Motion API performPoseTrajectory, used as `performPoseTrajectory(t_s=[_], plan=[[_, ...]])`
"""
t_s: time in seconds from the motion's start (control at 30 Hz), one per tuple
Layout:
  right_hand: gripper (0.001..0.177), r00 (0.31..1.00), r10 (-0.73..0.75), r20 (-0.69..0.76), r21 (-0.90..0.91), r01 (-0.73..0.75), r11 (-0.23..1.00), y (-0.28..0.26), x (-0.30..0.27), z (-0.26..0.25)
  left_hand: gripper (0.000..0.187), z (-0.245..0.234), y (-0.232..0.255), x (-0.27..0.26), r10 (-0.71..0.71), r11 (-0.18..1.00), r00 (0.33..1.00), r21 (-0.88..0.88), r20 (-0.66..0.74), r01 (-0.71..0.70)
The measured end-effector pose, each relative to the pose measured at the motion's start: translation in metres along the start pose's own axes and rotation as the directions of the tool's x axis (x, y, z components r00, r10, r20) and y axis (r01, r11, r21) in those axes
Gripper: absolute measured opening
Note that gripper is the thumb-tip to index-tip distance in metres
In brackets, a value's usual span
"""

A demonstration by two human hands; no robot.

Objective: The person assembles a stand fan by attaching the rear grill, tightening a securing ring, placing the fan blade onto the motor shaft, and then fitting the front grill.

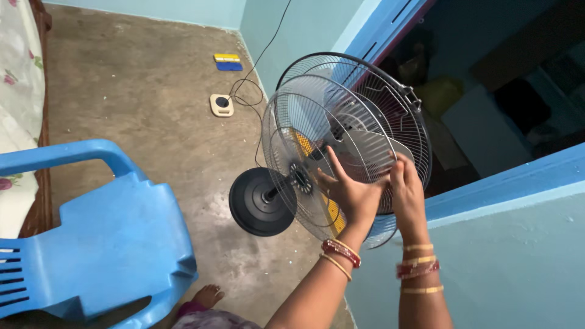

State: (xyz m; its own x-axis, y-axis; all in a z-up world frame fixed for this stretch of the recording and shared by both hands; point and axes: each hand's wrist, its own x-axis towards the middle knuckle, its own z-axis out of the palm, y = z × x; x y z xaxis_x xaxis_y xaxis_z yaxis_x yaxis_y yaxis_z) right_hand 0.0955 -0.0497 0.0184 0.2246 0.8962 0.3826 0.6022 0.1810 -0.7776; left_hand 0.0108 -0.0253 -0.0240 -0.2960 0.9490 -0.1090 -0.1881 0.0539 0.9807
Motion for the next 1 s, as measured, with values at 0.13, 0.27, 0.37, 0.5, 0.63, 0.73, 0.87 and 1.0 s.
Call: performPoseTrajectory(t_s=[0.13,0.27,0.37,0.5,0.63,0.73,0.87,1.0], plan=[[0.041,0.976,0.218,0.005,0.051,-0.218,0.975,-0.022,0.036,0.009,0.143,0.006,-0.014,-0.016,0.001,0.998,0.998,0.062,0.068,-0.005],[0.032,0.99,0.143,-0.011,-0.316,-0.139,0.939,-0.034,0.053,0.019,0.141,0.006,-0.019,-0.028,0.025,0.997,0.998,0.073,0.055,-0.029],[0.022,0.971,0.233,-0.048,-0.081,-0.236,0.968,-0.025,0.063,0.021,0.14,0.005,-0.022,-0.032,0.037,0.995,0.998,0.088,0.056,-0.042],[0.018,0.976,0.212,-0.047,0.009,-0.212,0.977,-0.012,0.063,-0.001,0.141,0.002,-0.031,-0.04,0.072,0.997,0.994,-0.008,0.078,-0.071],[0.018,0.967,0.241,-0.078,0.091,-0.233,0.968,-0.008,0.062,-0.015,0.137,0.012,-0.036,-0.033,0.109,0.989,0.994,-0.107,0.034,-0.104],[0.019,0.968,0.222,-0.119,0.108,-0.21,0.972,-0.008,0.059,-0.019,0.143,0.019,-0.031,-0.015,-0.085,0.974,0.991,-0.201,0.107,0.105],[0.016,0.969,0.193,-0.156,0.171,-0.166,0.971,-0.019,0.061,-0.015,0.15,0.022,-0.02,-0.001,-0.127,0.983,0.987,-0.121,0.096,0.139],[0.019,0.967,0.187,-0.174,0.127,-0.166,0.978,-0.032,0.064,-0.01,0.158,0.015,-0.008,0.02,-0.201,0.969,0.969,-0.117,0.143,0.219]])
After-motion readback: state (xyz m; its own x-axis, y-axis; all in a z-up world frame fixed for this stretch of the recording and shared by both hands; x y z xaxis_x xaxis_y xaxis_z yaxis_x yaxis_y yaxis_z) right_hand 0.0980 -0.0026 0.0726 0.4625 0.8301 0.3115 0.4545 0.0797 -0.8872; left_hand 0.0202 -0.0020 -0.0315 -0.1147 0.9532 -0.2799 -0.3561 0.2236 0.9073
